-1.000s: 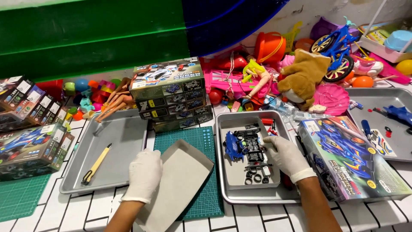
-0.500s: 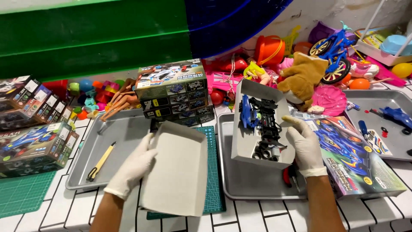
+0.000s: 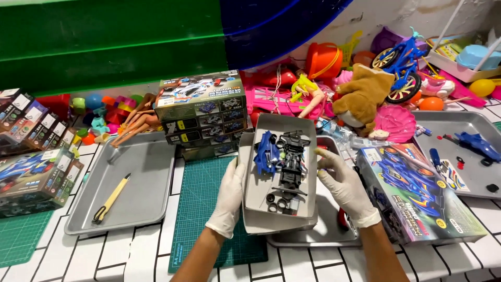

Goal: Assembling a mini 4WD toy car by installing the motor, gears, and body components onto the chassis.

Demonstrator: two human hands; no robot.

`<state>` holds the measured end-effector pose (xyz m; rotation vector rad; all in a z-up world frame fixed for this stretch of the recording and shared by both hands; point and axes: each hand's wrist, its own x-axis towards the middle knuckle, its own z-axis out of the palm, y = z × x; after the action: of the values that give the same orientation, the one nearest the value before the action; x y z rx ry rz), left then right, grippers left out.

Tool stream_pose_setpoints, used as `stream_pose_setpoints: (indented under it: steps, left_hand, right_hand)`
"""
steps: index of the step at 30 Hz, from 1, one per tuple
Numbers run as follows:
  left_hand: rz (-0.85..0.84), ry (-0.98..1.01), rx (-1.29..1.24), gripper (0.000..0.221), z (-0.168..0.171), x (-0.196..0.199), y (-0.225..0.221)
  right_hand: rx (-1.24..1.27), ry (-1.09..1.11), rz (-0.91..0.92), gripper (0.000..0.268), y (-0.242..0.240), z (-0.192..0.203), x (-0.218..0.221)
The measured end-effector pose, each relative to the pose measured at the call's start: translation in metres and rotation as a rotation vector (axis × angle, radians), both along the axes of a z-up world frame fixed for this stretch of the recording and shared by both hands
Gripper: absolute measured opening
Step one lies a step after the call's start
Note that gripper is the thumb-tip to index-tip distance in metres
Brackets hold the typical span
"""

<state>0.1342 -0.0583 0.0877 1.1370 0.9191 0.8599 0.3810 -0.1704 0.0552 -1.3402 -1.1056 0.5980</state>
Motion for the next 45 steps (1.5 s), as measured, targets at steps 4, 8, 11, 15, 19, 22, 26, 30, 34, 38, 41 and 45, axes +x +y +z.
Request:
stream_pose_setpoints:
  steps: [4, 8, 11, 15, 19, 22, 26, 30, 34, 38, 41, 45]
  left_hand:
    - [-0.082, -0.043, 0.178, 0.064, -0.034, 0.013, 0.012]
    - [-0.107, -0.030, 0.199, 0.062, -0.043, 0.019, 0.017]
    - [-0.109, -0.045, 0.213, 0.063, -0.062, 0.027, 0.027]
    - [-0.136, 0.015, 0.207, 0.065, -0.050, 0.031, 0.026]
    - [-0.128, 0.057, 0.244, 0.067, -0.039, 0.031, 0.026]
    - [-0.130, 0.081, 0.254, 0.070, -0.043, 0.031, 0.029]
    - [-0.122, 0.022, 0.218, 0.070, -0.050, 0.032, 0.031]
    - [-0.122, -0.012, 0.211, 0.072, -0.042, 0.033, 0.023]
    - [-0.145, -0.082, 0.150, 0.077, -0.044, 0.032, 0.023]
    - [-0.151, -0.053, 0.273, 0.061, -0.031, 0.028, 0.014]
    - [-0.198, 0.002, 0.345, 0.058, -0.043, 0.031, 0.014]
    - [-0.205, 0.068, 0.491, 0.060, -0.060, 0.036, 0.018]
  right_hand:
    - [-0.020, 0.005, -0.085, 0.060, 0.007, -0.020, 0.009]
    - [-0.075, -0.056, -0.229, 0.052, 0.006, -0.002, 0.000]
    - [-0.108, -0.277, -0.315, 0.046, 0.007, -0.014, 0.006]
    - [-0.162, -0.452, -0.361, 0.036, 0.015, -0.033, 0.016]
    - [-0.166, -0.436, -0.282, 0.038, 0.010, -0.015, 0.012]
    - [-0.170, -0.376, -0.211, 0.038, 0.008, 0.000, -0.002]
    - [-0.198, -0.315, -0.116, 0.038, 0.007, 0.002, -0.006]
    - [-0.180, -0.363, -0.136, 0.037, 0.008, -0.015, 0.002]
    - [-0.166, -0.496, -0.158, 0.036, 0.009, -0.017, 0.003]
    - [-0.274, -0.267, -0.268, 0.057, 0.009, -0.018, 0.012]
    - [-0.375, -0.326, -0.238, 0.059, 0.007, -0.016, 0.015]
    - [-0.360, -0.288, -0.251, 0.064, 0.012, -0.026, 0.015]
